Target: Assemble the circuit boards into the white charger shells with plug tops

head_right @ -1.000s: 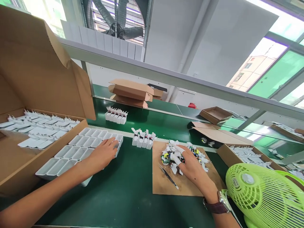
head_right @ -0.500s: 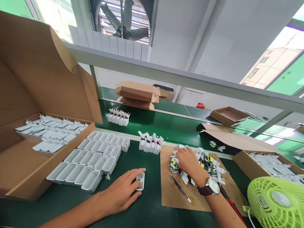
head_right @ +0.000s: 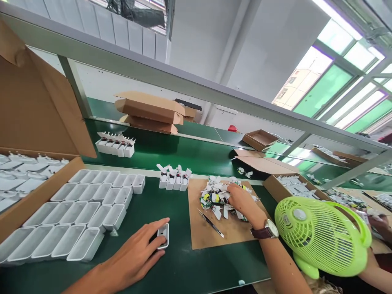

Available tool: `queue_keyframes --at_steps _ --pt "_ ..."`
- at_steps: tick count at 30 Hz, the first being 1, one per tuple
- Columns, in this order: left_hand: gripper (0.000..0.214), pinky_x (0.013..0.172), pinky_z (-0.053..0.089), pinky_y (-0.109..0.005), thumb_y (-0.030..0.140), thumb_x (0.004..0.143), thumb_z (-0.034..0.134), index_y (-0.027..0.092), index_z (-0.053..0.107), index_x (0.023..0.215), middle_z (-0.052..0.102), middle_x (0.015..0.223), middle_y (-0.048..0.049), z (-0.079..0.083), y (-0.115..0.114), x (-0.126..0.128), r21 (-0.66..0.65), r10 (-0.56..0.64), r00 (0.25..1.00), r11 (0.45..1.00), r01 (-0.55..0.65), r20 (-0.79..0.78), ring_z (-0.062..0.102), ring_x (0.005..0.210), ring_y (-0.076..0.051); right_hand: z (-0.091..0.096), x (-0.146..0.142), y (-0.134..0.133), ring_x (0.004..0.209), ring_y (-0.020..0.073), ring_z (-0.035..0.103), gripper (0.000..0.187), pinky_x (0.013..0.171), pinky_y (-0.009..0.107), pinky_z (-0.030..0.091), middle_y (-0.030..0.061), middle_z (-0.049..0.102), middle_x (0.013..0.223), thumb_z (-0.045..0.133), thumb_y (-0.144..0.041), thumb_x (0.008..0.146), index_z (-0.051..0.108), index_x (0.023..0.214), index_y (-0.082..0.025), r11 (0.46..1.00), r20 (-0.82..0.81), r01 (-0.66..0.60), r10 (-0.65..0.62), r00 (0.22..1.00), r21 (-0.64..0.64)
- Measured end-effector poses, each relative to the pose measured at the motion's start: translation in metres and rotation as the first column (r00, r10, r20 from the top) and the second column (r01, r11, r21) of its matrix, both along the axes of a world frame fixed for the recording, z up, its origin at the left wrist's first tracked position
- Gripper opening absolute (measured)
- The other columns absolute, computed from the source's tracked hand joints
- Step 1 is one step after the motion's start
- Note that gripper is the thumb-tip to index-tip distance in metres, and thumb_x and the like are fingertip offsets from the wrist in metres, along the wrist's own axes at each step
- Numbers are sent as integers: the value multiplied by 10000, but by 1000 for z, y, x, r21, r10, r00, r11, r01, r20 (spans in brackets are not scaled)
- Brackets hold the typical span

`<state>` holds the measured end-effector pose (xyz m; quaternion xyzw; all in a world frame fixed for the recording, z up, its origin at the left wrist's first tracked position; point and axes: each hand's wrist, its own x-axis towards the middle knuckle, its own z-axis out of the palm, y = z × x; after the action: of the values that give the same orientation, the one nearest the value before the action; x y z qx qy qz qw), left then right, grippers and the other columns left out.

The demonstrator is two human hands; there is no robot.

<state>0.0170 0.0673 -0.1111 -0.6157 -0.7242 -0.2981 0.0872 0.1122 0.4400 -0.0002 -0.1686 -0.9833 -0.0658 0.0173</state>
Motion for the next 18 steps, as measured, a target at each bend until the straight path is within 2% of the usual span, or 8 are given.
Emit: queue_keyframes --at_steps 4,7,10,12,14,15,17,18 --pt "124 857 623 -459 143 957 548 211 619 1033 584 1444 -187 -1 0 0 16 7 1000 1000 -7 14 715 1102 -322 4 3 5 755 286 697 205 716 366 509 102 725 780 477 -95 770 641 750 -217 989 -161 103 -119 980 -103" --pt "118 878 617 -474 163 959 558 220 625 1038 580 1456 -172 -3 -1 -1 7 32 999 999 -32 29 713 1112 -323 12 2 8 805 314 725 253 742 419 558 115 755 829 437 -203 853 679 925 -203 968 -324 138 -203 924 -212" --pt "156 888 615 -495 183 957 562 226 613 1098 588 1449 -169 -4 0 -2 -11 62 996 998 -62 61 721 1081 -321 18 -2 1 936 290 752 334 810 417 596 114 787 1016 405 -360 950 663 1097 -208 941 -439 69 -218 872 -331" --pt "244 916 611 -499 182 946 564 224 582 1185 587 1447 -176 -4 1 -3 -5 98 991 995 -98 95 711 1101 -320 15 -9 -13 963 286 757 348 842 420 608 105 792 1045 463 -467 944 668 1079 -221 909 -474 -16 -202 857 -416" --pt "375 972 598 -503 171 925 571 212 528 1295 577 1446 -189 -4 2 -5 19 150 980 988 -154 128 676 1185 -328 4 -19 -36 942 307 763 347 854 449 618 101 799 990 554 -539 894 678 1006 -235 796 -453 -120 -207 867 -593" --pt "439 1005 587 -507 166 914 578 204 497 1344 571 1443 -195 -5 2 -6 33 179 974 982 -185 142 651 1233 -334 -4 -24 -49 924 317 768 349 855 465 624 101 799 959 578 -561 876 675 982 -242 684 -411 -167 -211 887 -710" --pt "543 1061 561 -515 151 896 583 196 441 1419 560 1437 -201 -5 2 -8 53 232 958 968 -244 165 605 1305 -341 -24 -32 -77 891 323 779 352 846 478 637 105 797 921 536 -570 894 658 973 -249 397 -288 -197 -184 940 -897" --pt "578 1082 549 -518 141 891 579 196 420 1444 554 1435 -200 -5 2 -8 58 251 952 962 -265 177 589 1327 -340 -34 -35 -90 877 317 783 348 836 475 644 108 795 911 479 -550 920 647 975 -250 311 -231 -179 -140 963 -933"
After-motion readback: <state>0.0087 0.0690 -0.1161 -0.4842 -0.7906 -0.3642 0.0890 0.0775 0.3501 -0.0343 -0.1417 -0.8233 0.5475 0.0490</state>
